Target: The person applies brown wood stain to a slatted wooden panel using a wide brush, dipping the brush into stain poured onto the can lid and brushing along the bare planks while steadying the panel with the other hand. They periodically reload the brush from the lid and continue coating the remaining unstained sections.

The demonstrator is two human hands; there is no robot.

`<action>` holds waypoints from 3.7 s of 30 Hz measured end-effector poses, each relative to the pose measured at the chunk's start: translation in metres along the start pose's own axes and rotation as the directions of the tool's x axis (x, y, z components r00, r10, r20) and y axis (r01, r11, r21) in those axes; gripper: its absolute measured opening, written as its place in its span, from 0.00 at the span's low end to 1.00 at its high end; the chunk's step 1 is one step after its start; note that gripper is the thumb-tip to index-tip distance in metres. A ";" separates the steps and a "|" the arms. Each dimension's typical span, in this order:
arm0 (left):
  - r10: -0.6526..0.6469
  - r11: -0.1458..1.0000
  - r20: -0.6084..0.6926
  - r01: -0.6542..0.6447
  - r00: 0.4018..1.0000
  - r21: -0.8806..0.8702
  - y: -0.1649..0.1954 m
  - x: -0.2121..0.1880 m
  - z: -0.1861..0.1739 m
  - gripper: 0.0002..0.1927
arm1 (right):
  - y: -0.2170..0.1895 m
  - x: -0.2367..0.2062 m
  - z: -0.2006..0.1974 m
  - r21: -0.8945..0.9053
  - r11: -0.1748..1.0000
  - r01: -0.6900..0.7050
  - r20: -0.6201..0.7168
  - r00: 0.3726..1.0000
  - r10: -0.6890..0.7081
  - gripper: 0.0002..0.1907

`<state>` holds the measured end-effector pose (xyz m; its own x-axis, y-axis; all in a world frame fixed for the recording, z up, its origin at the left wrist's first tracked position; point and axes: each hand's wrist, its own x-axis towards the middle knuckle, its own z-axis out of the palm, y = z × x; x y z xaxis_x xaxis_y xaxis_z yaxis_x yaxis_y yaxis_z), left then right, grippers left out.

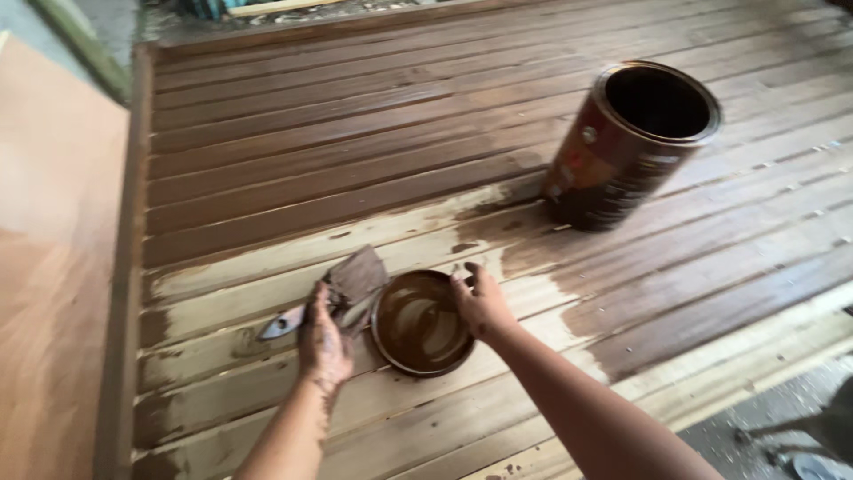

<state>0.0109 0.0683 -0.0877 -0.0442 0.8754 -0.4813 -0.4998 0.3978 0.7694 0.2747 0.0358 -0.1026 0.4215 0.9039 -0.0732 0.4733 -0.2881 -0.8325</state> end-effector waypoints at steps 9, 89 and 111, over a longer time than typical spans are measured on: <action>-0.034 0.990 0.186 0.059 0.982 -0.131 -0.082 -0.029 0.125 0.30 | 0.045 0.018 -0.128 -0.025 0.985 -0.171 -0.154 0.974 0.166 0.32; 0.014 0.960 0.399 0.100 0.917 -0.262 -0.089 -0.083 0.311 0.20 | 0.161 0.069 -0.338 0.291 0.921 0.261 0.050 0.957 -0.287 0.51; -0.010 0.587 0.421 -0.336 0.907 0.737 -0.156 -0.087 0.321 0.07 | 0.180 0.039 -0.340 0.017 0.953 0.303 -0.026 0.953 -0.302 0.31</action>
<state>0.3701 0.0182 -0.0309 0.3289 0.9058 -0.2672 0.3587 0.1419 0.9226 0.6394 -0.0880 -0.0691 0.2784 0.9403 0.1959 0.5651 0.0046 -0.8250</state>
